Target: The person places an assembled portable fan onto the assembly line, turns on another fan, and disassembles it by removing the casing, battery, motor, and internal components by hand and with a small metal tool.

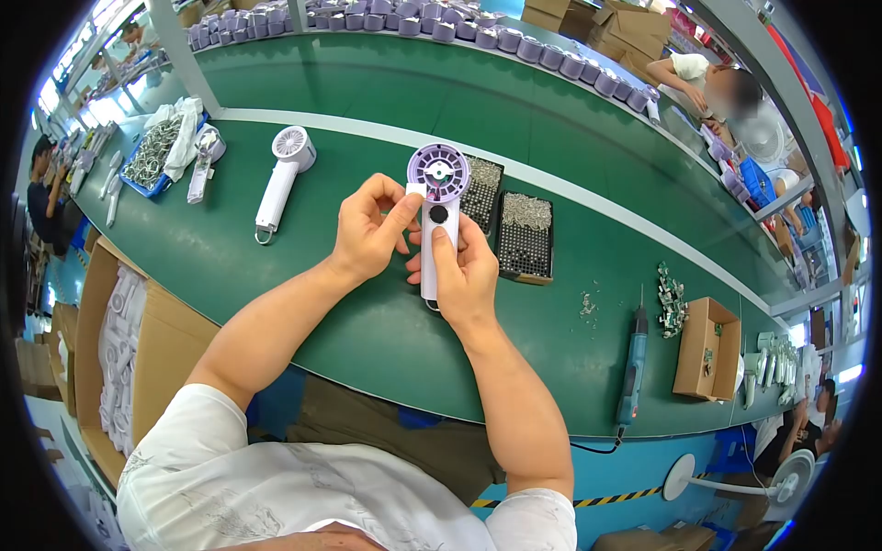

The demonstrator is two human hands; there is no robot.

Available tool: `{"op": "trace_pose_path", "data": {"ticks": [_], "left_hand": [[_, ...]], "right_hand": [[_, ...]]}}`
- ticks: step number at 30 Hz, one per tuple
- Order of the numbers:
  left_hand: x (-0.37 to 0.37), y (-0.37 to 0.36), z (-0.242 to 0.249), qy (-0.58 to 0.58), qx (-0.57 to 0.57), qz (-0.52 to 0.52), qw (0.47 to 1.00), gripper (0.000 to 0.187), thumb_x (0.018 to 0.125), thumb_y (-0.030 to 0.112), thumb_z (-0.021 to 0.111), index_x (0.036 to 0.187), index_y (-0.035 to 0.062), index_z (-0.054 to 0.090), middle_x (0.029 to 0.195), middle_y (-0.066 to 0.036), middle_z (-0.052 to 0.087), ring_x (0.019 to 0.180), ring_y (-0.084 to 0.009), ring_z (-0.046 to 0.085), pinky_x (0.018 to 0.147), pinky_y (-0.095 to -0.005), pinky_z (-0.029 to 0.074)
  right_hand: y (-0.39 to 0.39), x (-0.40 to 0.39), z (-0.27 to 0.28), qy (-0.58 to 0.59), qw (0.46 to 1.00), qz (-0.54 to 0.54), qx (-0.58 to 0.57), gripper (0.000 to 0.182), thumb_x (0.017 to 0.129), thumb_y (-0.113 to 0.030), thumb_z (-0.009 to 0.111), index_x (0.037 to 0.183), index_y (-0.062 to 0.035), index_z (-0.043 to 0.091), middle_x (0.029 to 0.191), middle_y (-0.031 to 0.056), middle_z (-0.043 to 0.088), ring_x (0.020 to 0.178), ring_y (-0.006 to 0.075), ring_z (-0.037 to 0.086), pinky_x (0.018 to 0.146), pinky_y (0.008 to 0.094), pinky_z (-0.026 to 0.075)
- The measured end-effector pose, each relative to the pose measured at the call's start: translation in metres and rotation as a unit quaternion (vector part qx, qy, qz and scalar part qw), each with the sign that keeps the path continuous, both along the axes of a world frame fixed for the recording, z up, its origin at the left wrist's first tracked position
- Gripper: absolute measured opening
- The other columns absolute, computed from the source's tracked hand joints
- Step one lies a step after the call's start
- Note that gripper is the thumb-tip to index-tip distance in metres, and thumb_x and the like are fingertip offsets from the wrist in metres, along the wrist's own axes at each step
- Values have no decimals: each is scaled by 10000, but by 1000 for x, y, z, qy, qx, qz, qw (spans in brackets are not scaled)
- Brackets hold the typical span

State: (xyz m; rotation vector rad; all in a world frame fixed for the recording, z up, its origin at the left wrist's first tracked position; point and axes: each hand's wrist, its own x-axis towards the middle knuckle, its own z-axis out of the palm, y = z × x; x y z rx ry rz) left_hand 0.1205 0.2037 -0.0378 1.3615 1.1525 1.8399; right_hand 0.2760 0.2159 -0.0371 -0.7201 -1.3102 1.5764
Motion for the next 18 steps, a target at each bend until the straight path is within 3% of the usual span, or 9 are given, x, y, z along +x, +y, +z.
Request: {"op": "trace_pose_path", "data": {"ticks": [4,18], "left_hand": [[3,-1,0,28,-17,-19,999,304,1008,204,699,817,-19,620,755,-59,677,622,-107,697,457,-221,504],[6,-4,-2,47,26,-19,998,292,1010,185,686,819,-30,637,752,-70,668,616,-102,674,468,-241,510]], "right_hand": [[0,0,-4,-16,999,-18,30,357,1079,-163,523,1347,72,511,1005,163,713,713,183,711,578,312,623],[-2,3,0,-6,999,-23,41,359,1057,-173,583,1306,82,542,981,136,721,715,154,717,582,275,610]]}}
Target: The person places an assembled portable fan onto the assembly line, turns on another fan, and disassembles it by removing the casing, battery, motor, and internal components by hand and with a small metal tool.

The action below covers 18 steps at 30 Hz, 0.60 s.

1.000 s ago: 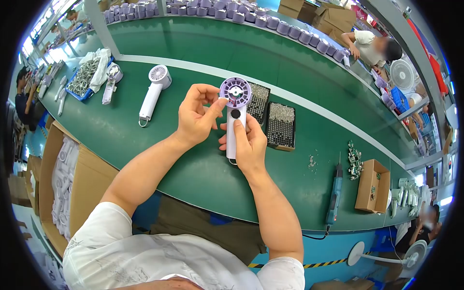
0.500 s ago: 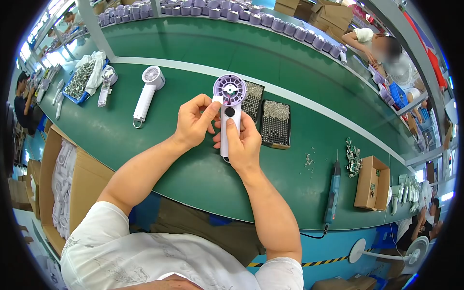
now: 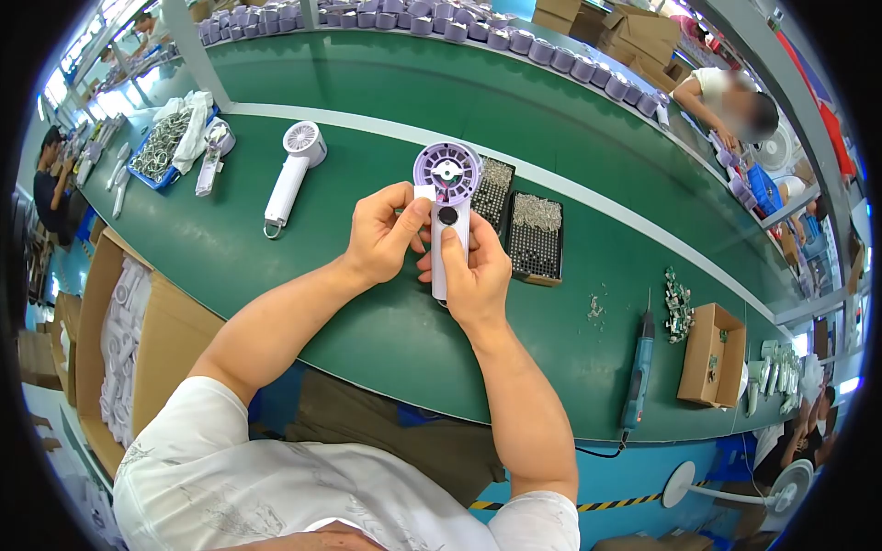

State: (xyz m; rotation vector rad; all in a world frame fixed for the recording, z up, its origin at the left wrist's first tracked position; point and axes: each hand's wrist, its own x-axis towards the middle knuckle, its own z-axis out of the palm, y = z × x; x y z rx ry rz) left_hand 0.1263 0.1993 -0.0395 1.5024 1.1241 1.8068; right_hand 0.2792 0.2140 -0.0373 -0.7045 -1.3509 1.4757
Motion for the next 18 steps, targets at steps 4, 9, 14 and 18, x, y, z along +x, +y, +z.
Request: {"op": "trace_pose_path", "data": {"ticks": [4,9,14,18], "left_hand": [[-1,-1,1,10,9,0,1000,281,1000,150,688,801,-36,620,745,-75,647,610,-96,656,468,-240,512],[0,-2,3,6,10,-2,1000,279,1000,146,687,806,-42,618,755,-76,646,622,-96,653,474,-245,521],[0,-2,3,6,16,-4,1000,282,1001,147,687,811,-47,613,771,-79,643,643,-96,645,490,-250,538],[0,-3,3,2,14,-8,1000,279,1002,148,689,818,-46,609,785,-77,639,652,-92,635,497,-248,538]], "right_hand": [[0,0,-2,-7,1000,0,17,363,1055,-172,585,1306,85,539,970,135,726,693,153,715,578,275,610],[0,0,-3,-8,1000,2,29,360,1055,-165,580,1307,87,533,979,137,726,701,151,714,584,276,613],[-1,-1,-1,-1,999,4,36,352,1055,-155,567,1313,82,530,1013,141,722,744,150,719,600,277,618],[-1,-1,-2,0,999,1,40,349,1055,-155,567,1310,82,531,1009,139,722,740,151,718,601,278,619]]}}
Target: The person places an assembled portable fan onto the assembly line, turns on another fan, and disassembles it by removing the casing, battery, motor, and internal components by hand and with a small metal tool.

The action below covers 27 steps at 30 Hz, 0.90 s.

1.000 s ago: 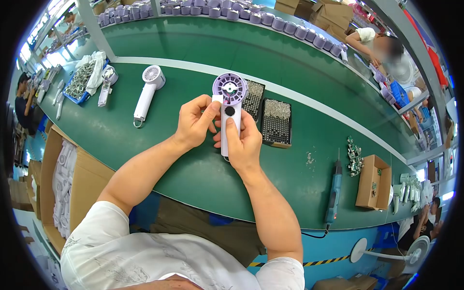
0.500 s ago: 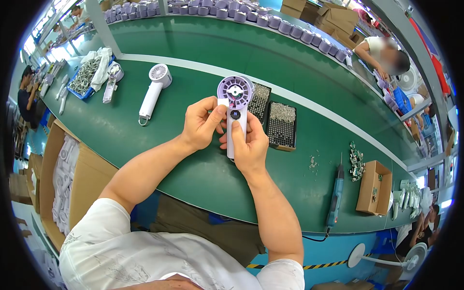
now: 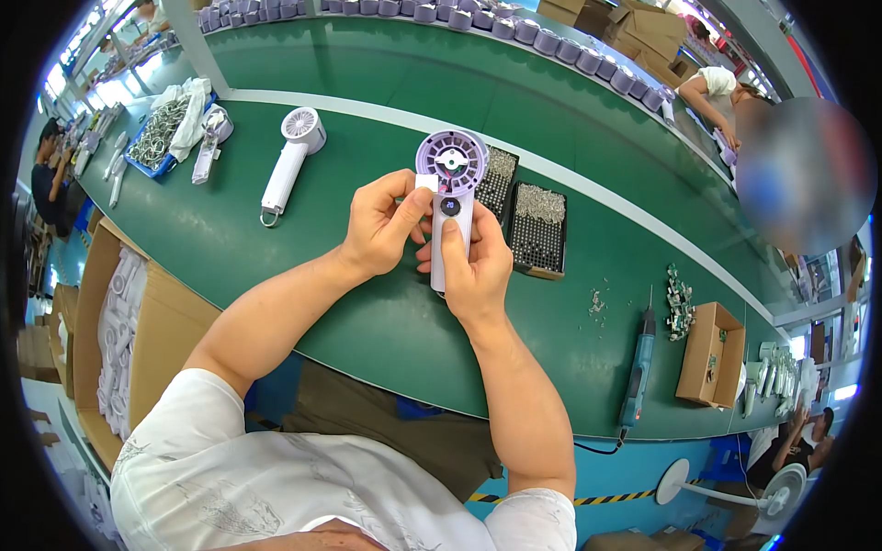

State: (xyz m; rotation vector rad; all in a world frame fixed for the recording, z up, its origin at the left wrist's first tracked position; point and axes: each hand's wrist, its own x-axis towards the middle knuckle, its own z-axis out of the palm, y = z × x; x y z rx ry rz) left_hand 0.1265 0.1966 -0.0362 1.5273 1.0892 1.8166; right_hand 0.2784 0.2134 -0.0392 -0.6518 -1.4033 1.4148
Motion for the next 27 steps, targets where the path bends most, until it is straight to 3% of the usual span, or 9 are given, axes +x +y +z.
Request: {"op": "trace_pose_path", "data": {"ticks": [5,11,22,27], "left_hand": [[0,1,-1,2,3,-5,1000,269,997,149,695,821,-37,613,779,-71,636,645,-84,626,482,-240,502],[-2,4,-3,28,24,24,999,252,965,165,734,819,-10,626,751,-51,630,569,-56,519,440,-238,388],[-2,2,6,85,28,48,995,233,944,161,759,829,-1,636,757,-49,641,581,-90,560,481,-249,419],[-3,4,3,84,28,26,996,252,989,138,720,822,-5,597,742,-28,606,582,-68,568,477,-229,436]], "right_hand": [[-2,-2,-6,17,1000,-6,10,361,1057,-147,555,1334,80,508,1035,144,719,743,152,717,611,281,622],[-1,-6,-18,61,997,15,38,372,1075,-131,513,1383,65,444,1075,147,703,788,159,717,670,294,624],[1,-7,-19,109,992,64,25,379,1109,-174,458,1416,43,410,1107,136,671,886,169,705,779,313,610],[3,-8,-22,157,984,77,-26,370,1095,-157,469,1406,39,433,1128,138,664,883,174,704,776,314,595]]}}
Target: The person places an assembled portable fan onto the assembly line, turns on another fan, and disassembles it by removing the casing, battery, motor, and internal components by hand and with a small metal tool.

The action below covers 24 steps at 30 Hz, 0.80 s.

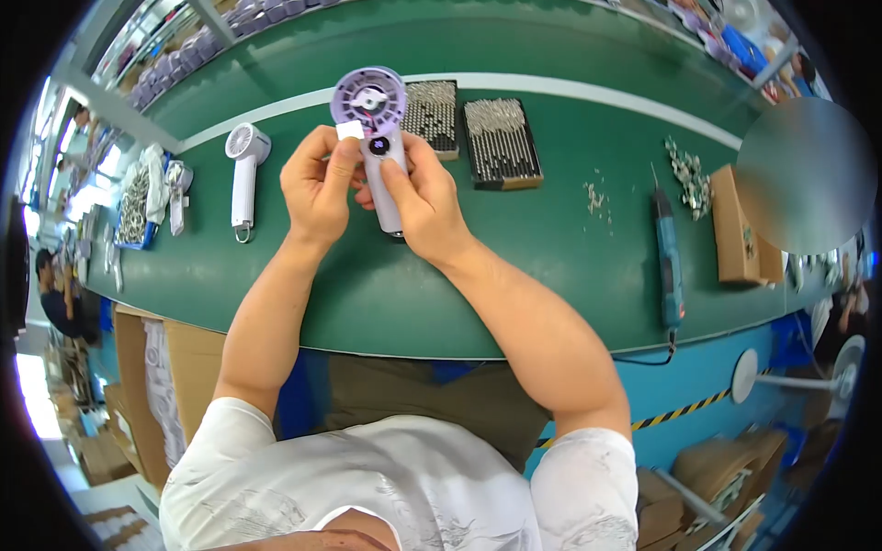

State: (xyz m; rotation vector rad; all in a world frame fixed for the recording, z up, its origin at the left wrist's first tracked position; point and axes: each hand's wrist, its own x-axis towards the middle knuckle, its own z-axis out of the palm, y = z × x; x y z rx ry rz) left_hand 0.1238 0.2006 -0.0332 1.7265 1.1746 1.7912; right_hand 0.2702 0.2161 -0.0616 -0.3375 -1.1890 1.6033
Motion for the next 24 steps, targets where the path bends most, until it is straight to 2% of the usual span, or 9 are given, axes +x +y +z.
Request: {"op": "trace_pose_path", "data": {"ticks": [2,6,9,11,14,16,20,24], "left_hand": [[1,-1,5,6,-3,-9,1000,278,1025,160,680,822,4,572,738,-11,600,560,-52,569,468,-213,443],[1,-3,7,7,-2,-20,1000,277,1032,163,669,828,1,574,735,-13,598,560,-55,569,470,-217,450],[1,-2,7,-10,-16,-34,999,280,1039,169,658,834,-5,580,764,-21,610,613,-58,575,496,-220,468],[-3,1,2,0,-13,-29,999,276,1042,176,653,845,-8,593,786,-25,620,664,-59,581,530,-227,478],[-3,4,-2,-24,-30,-20,999,257,1038,175,655,861,-8,619,781,-27,621,685,-55,578,556,-238,483],[-5,8,-6,-5,-8,-22,1000,258,1034,179,661,864,-11,624,779,-27,624,662,-55,585,542,-235,484],[1,7,-3,-58,2,-39,998,258,1018,194,685,863,-6,632,784,-37,653,616,-61,618,479,-230,498],[-3,10,-7,-21,19,-9,1000,260,992,199,717,862,-12,638,793,-49,661,591,-73,640,457,-237,500]], "right_hand": [[2,0,-2,-15,1000,-3,3,362,1091,-155,474,1392,44,452,1116,139,676,857,173,709,776,311,594],[1,0,3,-27,1000,-15,0,356,1090,-155,473,1385,44,460,1096,137,687,854,170,710,771,311,594],[1,-1,3,-31,999,-22,14,356,1087,-152,475,1382,47,465,1092,138,695,857,165,711,766,305,591],[4,-1,0,-71,994,-65,54,359,1080,-140,483,1385,49,466,1109,137,698,866,162,712,772,301,591],[3,-4,3,-66,994,-81,39,364,1070,-132,506,1384,49,471,1095,121,702,860,150,701,786,301,589],[5,-3,1,-85,991,-86,54,374,1073,-144,506,1393,45,469,1109,117,700,855,149,700,782,300,590],[9,0,0,-109,988,-87,70,392,1084,-175,505,1407,42,461,1116,115,701,866,150,702,780,302,586],[12,-2,-3,-84,992,-72,59,385,1095,-178,492,1414,34,450,1130,121,695,870,163,705,796,302,584]]}}
